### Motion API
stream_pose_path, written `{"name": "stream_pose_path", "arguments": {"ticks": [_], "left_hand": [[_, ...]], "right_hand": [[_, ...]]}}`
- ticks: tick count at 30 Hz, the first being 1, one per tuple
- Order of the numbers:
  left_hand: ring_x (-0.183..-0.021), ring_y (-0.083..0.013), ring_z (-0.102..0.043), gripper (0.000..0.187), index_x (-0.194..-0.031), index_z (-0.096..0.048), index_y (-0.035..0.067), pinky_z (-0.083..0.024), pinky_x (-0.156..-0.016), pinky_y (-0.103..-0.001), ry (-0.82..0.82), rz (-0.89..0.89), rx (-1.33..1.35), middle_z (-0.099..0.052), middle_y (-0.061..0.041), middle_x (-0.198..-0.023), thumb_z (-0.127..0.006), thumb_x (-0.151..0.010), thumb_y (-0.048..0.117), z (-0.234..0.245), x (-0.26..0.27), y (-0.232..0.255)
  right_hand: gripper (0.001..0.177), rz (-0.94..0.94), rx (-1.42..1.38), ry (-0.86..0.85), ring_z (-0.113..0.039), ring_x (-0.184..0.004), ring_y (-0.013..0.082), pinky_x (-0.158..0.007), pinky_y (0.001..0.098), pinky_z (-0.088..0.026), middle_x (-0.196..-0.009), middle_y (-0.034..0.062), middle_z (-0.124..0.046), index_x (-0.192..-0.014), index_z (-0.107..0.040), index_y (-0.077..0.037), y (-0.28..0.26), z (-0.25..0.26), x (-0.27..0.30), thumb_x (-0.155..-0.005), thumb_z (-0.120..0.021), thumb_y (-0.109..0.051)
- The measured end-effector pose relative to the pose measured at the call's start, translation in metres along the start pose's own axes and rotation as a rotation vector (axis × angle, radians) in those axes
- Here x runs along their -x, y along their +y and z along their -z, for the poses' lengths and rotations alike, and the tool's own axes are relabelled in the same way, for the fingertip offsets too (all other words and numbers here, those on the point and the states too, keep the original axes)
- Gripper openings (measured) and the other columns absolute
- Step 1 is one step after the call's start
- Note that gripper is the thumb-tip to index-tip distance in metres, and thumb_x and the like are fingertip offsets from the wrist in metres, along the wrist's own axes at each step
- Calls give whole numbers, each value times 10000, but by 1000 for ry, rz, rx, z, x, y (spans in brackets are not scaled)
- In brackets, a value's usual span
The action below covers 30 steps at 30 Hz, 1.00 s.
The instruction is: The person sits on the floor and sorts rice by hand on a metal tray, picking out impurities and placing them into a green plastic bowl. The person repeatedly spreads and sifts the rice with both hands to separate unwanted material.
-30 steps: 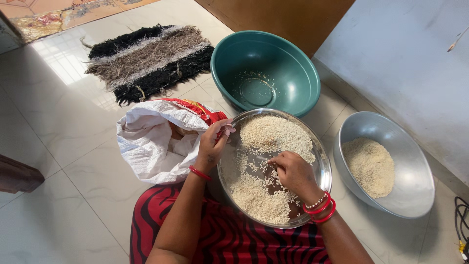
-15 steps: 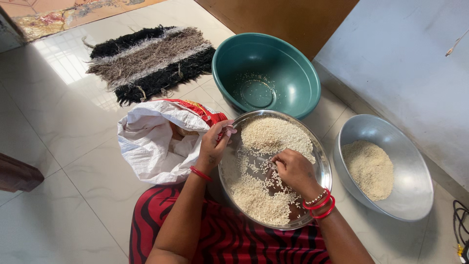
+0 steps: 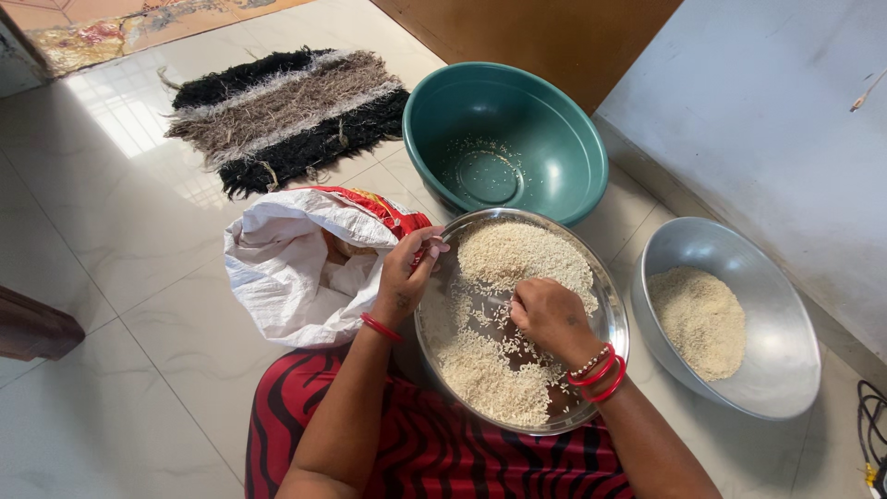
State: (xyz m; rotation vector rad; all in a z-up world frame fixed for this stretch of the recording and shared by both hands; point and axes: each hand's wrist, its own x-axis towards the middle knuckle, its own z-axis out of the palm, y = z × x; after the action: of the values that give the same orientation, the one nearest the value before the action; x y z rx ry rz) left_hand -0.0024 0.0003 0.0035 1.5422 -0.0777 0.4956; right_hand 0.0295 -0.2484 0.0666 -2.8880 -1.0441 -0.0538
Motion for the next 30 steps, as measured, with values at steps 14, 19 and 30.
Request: {"name": "stream_pose_path", "arguments": {"ticks": [14,19,30], "left_hand": [[-1012,-146,-720,285,-1273,-632,17,-570,-827,-261,6,-47,-16,-700,-81,-1062,-572,-995,38,0,0,-1],[-997,-138,-712,289,-1279,-629,23,-559,-796,-252,6,-16,-13,-701,-73,-1061,-567,-998,43,-1,-1,1],[-1000,-139,-720,279,-1273,-631,10,-554,-837,-257,14,-65,-33,-696,-81,-1066,-575,-1001,30,-1,-1,-1]], "right_hand": [[301,-198,-244,-387,-438,-537,148,-561,303,-422,-628,-16,-501,-856,-577,-143,30,-13,6,-1049,-440,-330],[275,-185,-217,-537,-489,-560,131,-588,286,-452,-679,-25,-567,-914,-619,-153,26,-7,2,-1015,-505,-382],[202,-298,-572,605,-588,-630,73,-516,214,-446,-892,39,-732,-1194,-715,-65,79,48,4,-1060,-574,-122]]}}
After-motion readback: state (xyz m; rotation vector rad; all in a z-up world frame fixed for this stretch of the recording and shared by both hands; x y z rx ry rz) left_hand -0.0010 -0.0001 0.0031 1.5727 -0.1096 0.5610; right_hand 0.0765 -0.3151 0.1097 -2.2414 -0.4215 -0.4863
